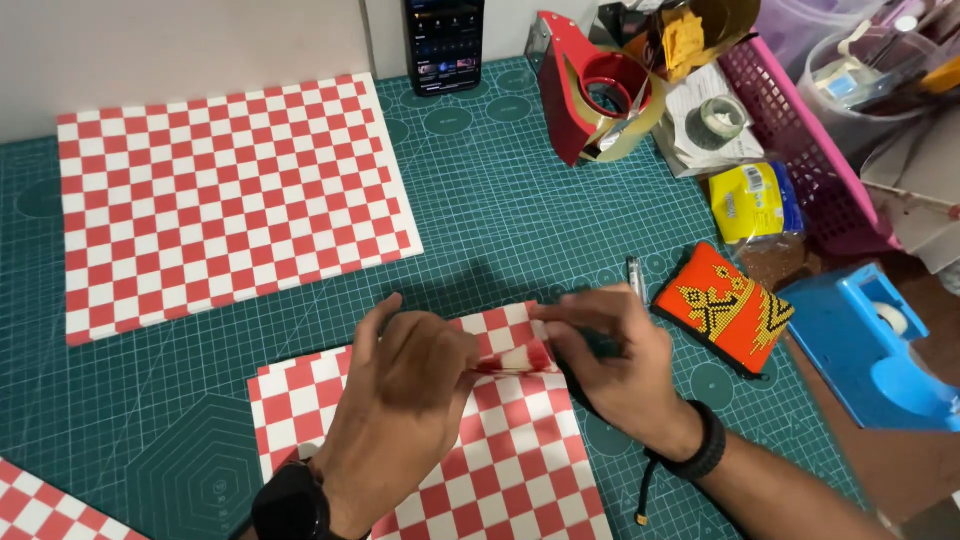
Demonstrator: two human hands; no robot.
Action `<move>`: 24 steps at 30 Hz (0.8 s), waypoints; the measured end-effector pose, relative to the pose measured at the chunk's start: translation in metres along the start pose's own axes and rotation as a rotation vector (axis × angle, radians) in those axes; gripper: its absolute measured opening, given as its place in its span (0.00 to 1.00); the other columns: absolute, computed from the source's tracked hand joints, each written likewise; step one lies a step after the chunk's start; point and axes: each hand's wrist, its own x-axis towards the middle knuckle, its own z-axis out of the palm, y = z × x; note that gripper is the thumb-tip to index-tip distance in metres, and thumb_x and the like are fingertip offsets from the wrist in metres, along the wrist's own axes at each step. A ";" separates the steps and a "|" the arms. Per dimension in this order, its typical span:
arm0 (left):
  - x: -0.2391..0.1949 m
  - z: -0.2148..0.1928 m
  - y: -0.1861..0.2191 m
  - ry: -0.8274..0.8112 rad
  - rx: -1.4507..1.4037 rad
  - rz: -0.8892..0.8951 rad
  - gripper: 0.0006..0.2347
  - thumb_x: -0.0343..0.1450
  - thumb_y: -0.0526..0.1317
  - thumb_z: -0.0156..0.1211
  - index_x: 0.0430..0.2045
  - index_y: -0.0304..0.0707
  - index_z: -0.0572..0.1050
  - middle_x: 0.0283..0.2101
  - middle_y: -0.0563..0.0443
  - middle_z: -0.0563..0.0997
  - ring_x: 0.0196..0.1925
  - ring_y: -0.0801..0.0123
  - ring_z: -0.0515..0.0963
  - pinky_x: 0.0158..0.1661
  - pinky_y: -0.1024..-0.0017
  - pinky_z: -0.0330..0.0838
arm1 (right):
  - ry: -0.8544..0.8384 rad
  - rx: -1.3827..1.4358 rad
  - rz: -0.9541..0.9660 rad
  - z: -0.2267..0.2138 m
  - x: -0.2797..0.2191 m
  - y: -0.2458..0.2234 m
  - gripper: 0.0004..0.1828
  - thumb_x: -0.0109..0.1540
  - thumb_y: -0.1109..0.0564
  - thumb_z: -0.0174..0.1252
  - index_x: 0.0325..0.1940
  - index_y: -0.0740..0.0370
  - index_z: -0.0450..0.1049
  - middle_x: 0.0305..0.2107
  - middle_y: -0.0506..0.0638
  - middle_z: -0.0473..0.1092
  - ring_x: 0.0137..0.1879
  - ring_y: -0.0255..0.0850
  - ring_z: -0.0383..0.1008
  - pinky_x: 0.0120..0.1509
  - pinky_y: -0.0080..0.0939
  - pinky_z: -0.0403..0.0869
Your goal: Folding checkered paper sheets and stacking them on a cutting mat
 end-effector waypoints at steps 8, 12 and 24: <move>0.006 -0.001 0.003 0.018 0.084 0.049 0.10 0.65 0.27 0.65 0.30 0.43 0.72 0.32 0.54 0.72 0.38 0.64 0.75 0.61 0.45 0.64 | -0.014 -0.166 0.012 -0.003 0.008 -0.009 0.20 0.57 0.61 0.72 0.47 0.60 0.70 0.35 0.49 0.77 0.42 0.37 0.81 0.45 0.31 0.81; 0.006 -0.001 0.005 0.016 0.018 0.006 0.10 0.63 0.25 0.66 0.33 0.38 0.74 0.46 0.43 0.74 0.53 0.51 0.74 0.61 0.36 0.63 | -0.034 0.009 -0.105 -0.008 0.003 -0.007 0.17 0.58 0.66 0.70 0.48 0.61 0.71 0.38 0.53 0.72 0.42 0.39 0.80 0.44 0.30 0.84; -0.001 -0.009 0.007 0.002 0.082 0.031 0.04 0.71 0.32 0.59 0.34 0.44 0.74 0.34 0.54 0.77 0.40 0.62 0.77 0.61 0.47 0.61 | -0.015 0.298 -0.300 -0.004 -0.007 -0.026 0.22 0.61 0.64 0.66 0.55 0.63 0.65 0.48 0.62 0.76 0.60 0.58 0.79 0.69 0.56 0.82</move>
